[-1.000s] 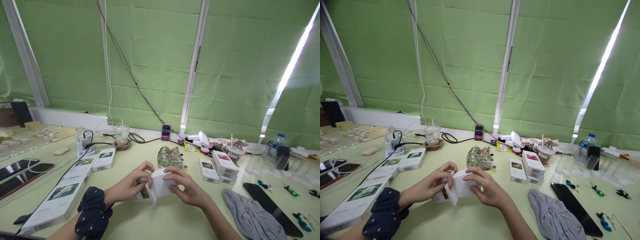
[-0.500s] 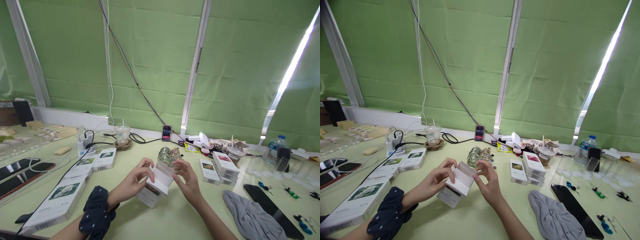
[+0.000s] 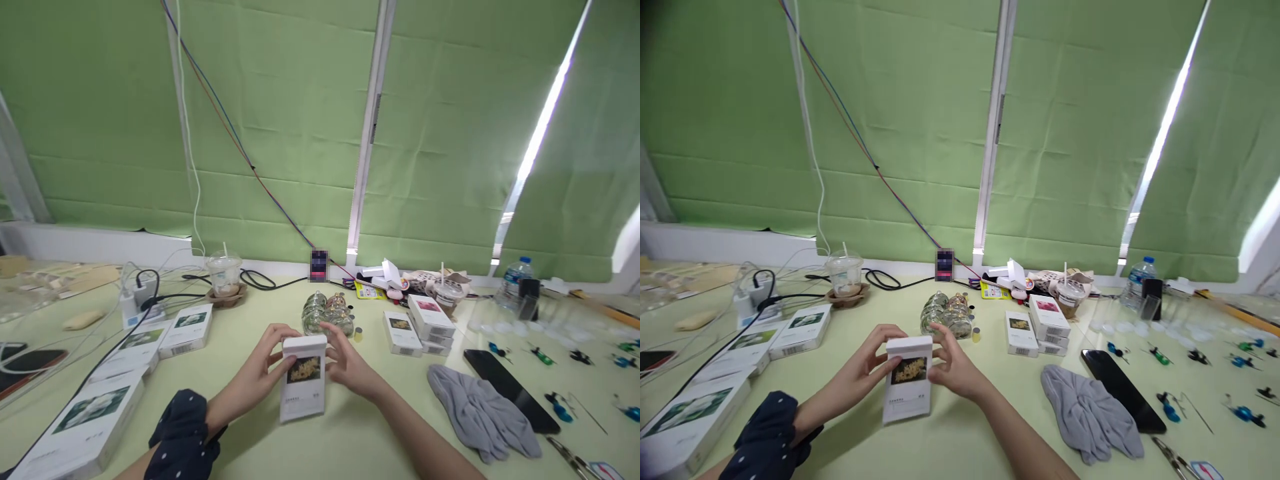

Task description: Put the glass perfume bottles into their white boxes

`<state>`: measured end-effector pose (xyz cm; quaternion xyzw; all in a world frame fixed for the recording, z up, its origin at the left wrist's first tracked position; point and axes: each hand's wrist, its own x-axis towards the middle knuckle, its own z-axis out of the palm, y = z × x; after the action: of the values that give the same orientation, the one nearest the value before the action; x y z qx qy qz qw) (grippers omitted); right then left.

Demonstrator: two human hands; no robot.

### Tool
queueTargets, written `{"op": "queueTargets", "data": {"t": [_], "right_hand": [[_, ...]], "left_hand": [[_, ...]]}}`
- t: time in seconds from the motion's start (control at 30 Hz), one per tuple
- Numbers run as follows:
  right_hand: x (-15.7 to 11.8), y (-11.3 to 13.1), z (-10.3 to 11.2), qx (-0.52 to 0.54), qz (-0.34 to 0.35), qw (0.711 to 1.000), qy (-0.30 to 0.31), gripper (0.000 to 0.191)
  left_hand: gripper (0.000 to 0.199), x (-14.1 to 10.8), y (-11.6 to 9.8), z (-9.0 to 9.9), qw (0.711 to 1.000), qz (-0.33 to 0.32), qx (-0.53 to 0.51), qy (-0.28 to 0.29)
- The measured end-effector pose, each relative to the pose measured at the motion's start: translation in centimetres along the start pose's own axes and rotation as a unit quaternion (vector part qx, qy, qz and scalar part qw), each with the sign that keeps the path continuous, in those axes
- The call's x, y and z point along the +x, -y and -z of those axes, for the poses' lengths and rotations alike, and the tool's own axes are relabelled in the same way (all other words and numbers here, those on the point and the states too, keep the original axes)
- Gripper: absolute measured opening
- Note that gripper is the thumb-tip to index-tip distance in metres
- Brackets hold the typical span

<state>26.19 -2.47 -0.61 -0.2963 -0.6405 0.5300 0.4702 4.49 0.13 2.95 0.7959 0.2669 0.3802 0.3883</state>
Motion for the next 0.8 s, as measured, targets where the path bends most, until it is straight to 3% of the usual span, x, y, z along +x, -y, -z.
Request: {"op": "queueTargets", "data": {"t": [0.1,0.17,0.27,0.33,0.4,0.5,0.57,0.67,0.73,0.8], "right_hand": [[0.1,-1.3,-0.4,0.006,-0.103,0.995,-0.002,0.106],[-0.3,-1.8,-1.3,-0.029,-0.141,0.987,-0.07,0.106],[-1.7,-1.8,-3.3,-0.151,-0.1,0.961,-0.21,0.106],[-2.9,-1.6,-4.8,-0.231,-0.041,0.94,-0.246,0.101],[-3.8,-1.8,-6.0,-0.281,0.0,0.922,-0.266,0.084],[-4.4,-2.4,-6.6,-0.333,0.039,0.892,-0.305,0.061],[-4.5,-2.4,-5.7,-0.372,0.063,0.866,-0.328,0.054],[-4.3,-1.5,-2.1,-0.434,0.08,0.813,-0.38,0.047],[-4.3,-0.3,1.4,-0.475,0.065,0.758,-0.442,0.047],[-4.4,0.7,4.9,-0.519,0.025,0.698,-0.492,0.045]], "left_hand": [[0.023,0.3,1.1,-0.3,0.997,0.038,0.006,-0.067],[0.03,0.5,1.7,-0.6,0.989,0.057,0.014,-0.133],[0.039,0.8,2.4,-1.0,0.967,0.072,0.046,-0.241],[0.042,1.0,2.7,-1.4,0.954,0.082,0.065,-0.282],[0.042,0.9,2.8,-2.0,0.954,0.097,0.062,-0.278],[0.039,0.7,2.3,-3.0,0.968,0.105,0.029,-0.224],[0.039,0.5,1.6,-3.6,0.974,0.099,0.014,-0.202],[0.056,0.4,0.5,-3.1,0.976,0.076,0.061,-0.197],[0.058,0.5,0.1,-1.7,0.969,0.031,0.161,-0.182],[0.049,0.7,-0.1,0.7,0.941,-0.019,0.294,-0.168]]}}
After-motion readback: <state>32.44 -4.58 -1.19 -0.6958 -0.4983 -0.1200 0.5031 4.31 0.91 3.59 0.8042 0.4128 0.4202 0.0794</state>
